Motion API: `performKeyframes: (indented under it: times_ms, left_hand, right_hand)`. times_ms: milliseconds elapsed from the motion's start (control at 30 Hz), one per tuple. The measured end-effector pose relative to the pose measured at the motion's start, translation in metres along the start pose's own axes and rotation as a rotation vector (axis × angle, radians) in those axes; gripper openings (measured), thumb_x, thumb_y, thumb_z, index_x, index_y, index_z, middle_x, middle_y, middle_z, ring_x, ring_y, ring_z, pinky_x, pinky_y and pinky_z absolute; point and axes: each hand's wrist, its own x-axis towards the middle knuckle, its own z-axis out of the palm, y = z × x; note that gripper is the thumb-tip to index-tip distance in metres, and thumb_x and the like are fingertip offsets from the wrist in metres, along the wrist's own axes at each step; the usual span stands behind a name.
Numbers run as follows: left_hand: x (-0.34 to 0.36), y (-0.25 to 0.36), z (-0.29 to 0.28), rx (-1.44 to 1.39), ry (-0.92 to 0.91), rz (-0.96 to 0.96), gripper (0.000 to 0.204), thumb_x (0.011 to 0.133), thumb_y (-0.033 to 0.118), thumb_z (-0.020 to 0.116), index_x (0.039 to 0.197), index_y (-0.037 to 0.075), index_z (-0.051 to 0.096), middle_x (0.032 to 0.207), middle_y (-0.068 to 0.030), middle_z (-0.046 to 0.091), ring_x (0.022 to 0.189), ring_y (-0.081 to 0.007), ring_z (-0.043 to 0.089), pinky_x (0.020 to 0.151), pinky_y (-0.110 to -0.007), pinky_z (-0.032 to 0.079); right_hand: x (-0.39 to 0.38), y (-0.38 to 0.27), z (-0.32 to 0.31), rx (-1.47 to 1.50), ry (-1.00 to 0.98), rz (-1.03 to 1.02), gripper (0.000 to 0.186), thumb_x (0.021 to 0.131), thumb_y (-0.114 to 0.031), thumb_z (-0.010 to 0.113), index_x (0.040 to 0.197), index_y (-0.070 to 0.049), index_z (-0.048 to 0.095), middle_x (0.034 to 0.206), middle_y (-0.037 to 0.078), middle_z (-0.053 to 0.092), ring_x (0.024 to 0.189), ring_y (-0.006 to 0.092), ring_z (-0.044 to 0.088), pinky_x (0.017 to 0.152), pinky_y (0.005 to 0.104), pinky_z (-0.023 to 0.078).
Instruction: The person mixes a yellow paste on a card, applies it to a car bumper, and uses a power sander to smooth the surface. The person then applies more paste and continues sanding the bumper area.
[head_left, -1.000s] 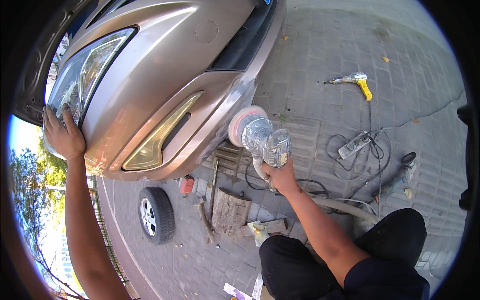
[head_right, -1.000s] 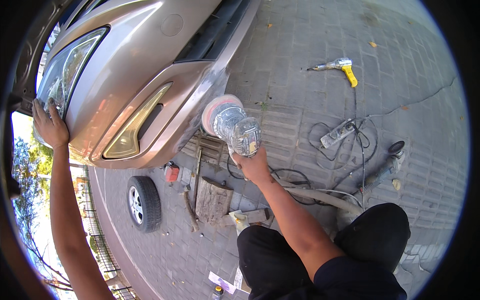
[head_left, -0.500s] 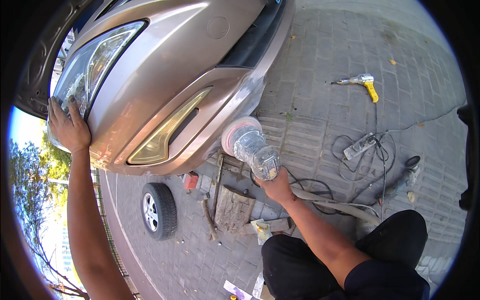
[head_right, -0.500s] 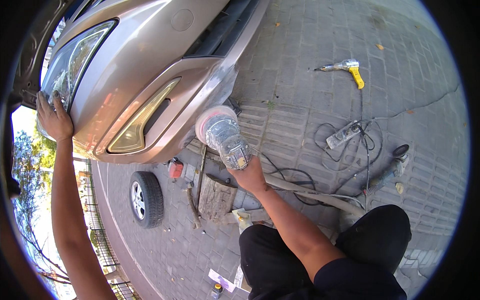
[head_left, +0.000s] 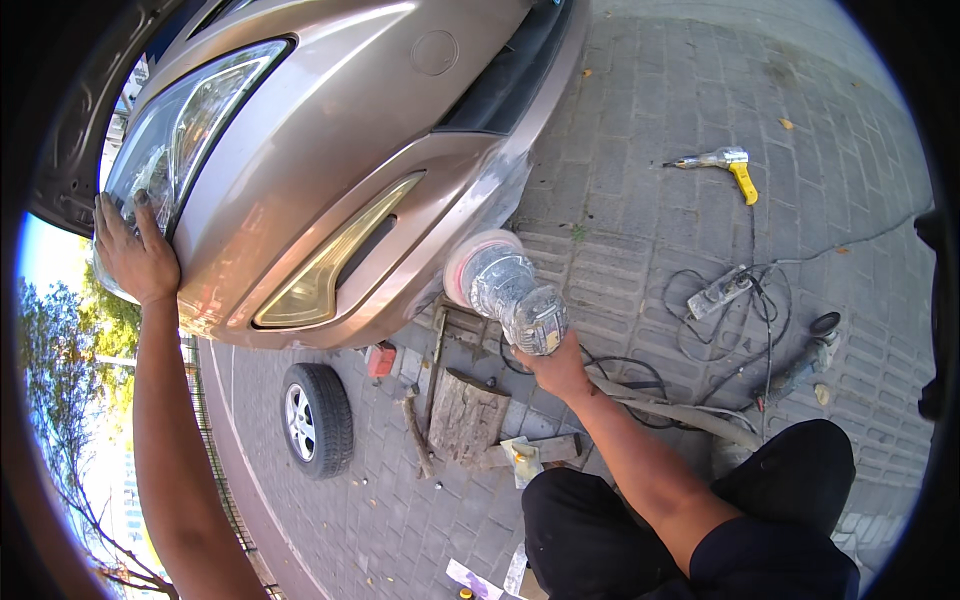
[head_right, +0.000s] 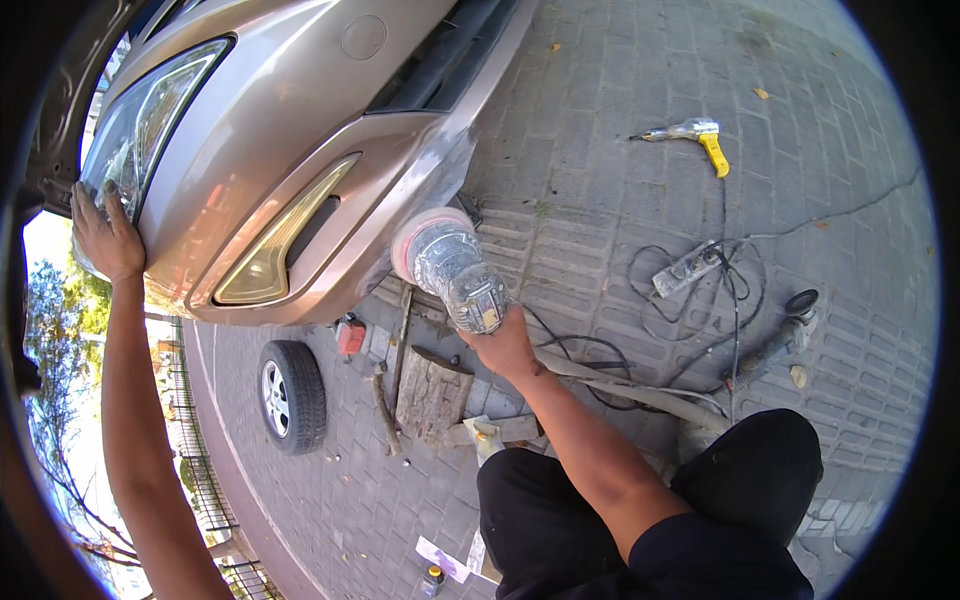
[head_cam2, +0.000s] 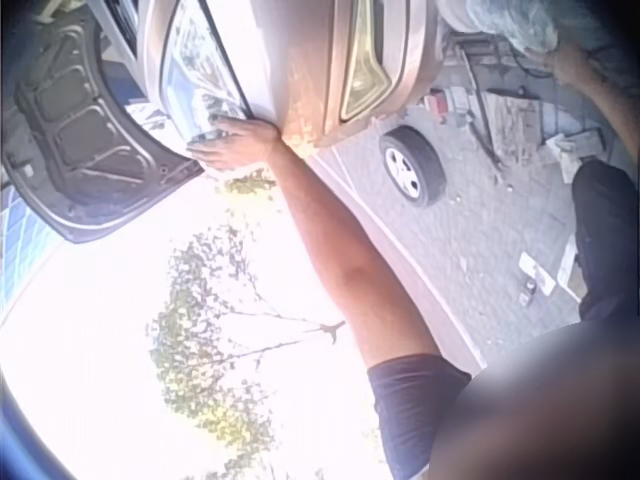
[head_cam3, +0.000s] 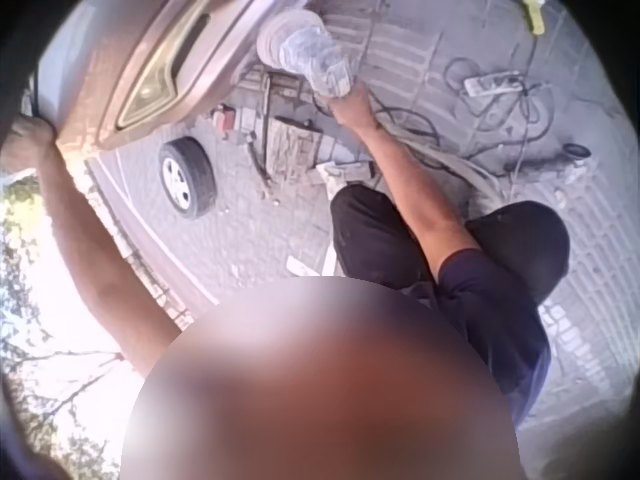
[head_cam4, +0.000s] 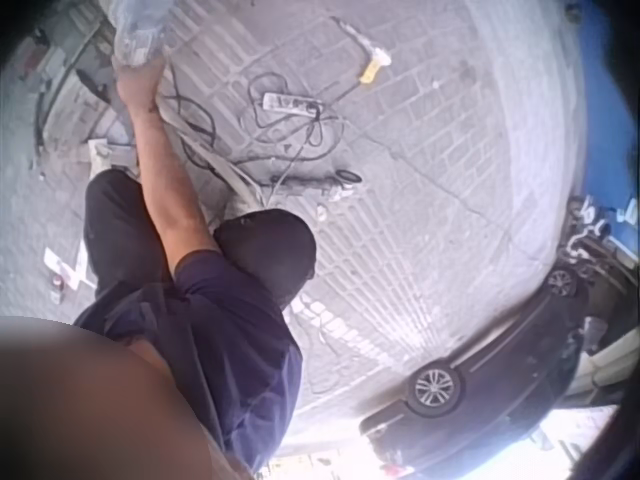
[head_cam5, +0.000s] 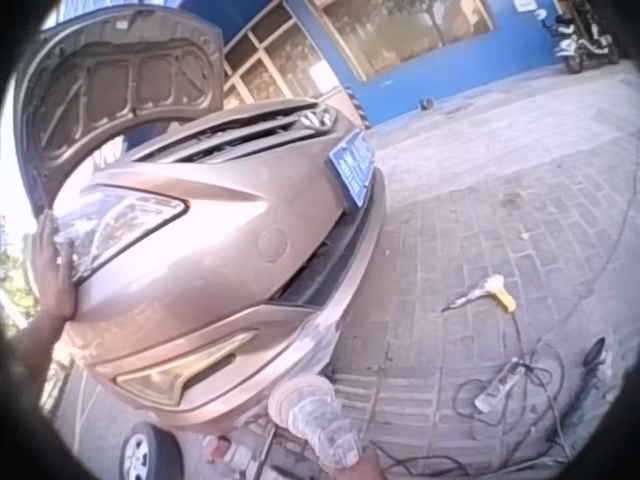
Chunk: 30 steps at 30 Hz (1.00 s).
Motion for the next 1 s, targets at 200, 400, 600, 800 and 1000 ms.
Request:
performKeyframes:
  times_ms: [200,400,600,800,1000]
  left_hand:
    - [0.0,0.003,-0.001,-0.007,0.007,0.012,0.077,0.113,0.057,0.049,0.164,0.0,0.05,0.168,-0.0244,0.05,0.156,-0.0417,0.044,0.129,-0.051,0.031]
    - [0.002,0.003,-0.001,-0.031,0.018,0.005,0.082,0.112,0.063,0.048,0.162,-0.002,0.051,0.166,-0.0252,0.052,0.154,-0.043,0.046,0.129,-0.051,0.032]
    - [0.0,0.0,-0.001,-0.022,0.011,0.006,0.081,0.112,0.062,0.049,0.162,-0.002,0.052,0.165,-0.0263,0.052,0.153,-0.0439,0.047,0.129,-0.051,0.032]
    - [-0.004,0.003,0.003,-0.025,0.01,0.002,0.079,0.112,0.059,0.05,0.162,-0.002,0.052,0.165,-0.0261,0.052,0.154,-0.0431,0.046,0.129,-0.051,0.032]
    - [-0.001,-0.002,0.001,-0.015,0.017,0.01,0.078,0.112,0.058,0.05,0.162,-0.002,0.052,0.165,-0.0252,0.053,0.154,-0.0422,0.046,0.129,-0.051,0.031]
  right_hand:
    - [0.0,0.01,0.007,0.031,0.006,0.005,0.032,0.088,0.0,0.085,0.119,0.0,0.077,0.105,0.007,0.081,0.095,0.0164,0.075,0.083,0.0366,0.06]
    - [-0.003,0.017,0.004,-0.088,-0.035,-0.098,0.033,0.088,-0.009,0.087,0.119,-0.001,0.078,0.108,0.011,0.083,0.099,0.0206,0.079,0.086,0.0383,0.061]
    - [-0.012,0.014,0.011,-0.243,-0.052,-0.172,0.034,0.089,-0.016,0.088,0.119,-0.003,0.079,0.108,0.015,0.084,0.102,0.0256,0.082,0.085,0.041,0.061]
    - [-0.013,0.005,0.015,-0.228,-0.065,-0.156,0.033,0.09,-0.019,0.088,0.118,-0.005,0.08,0.108,0.018,0.083,0.105,0.0332,0.082,0.085,0.0416,0.061]
    - [-0.012,0.011,0.017,-0.281,-0.07,-0.206,0.033,0.09,-0.018,0.087,0.118,-0.004,0.079,0.108,0.019,0.083,0.105,0.0359,0.081,0.084,0.0431,0.062]
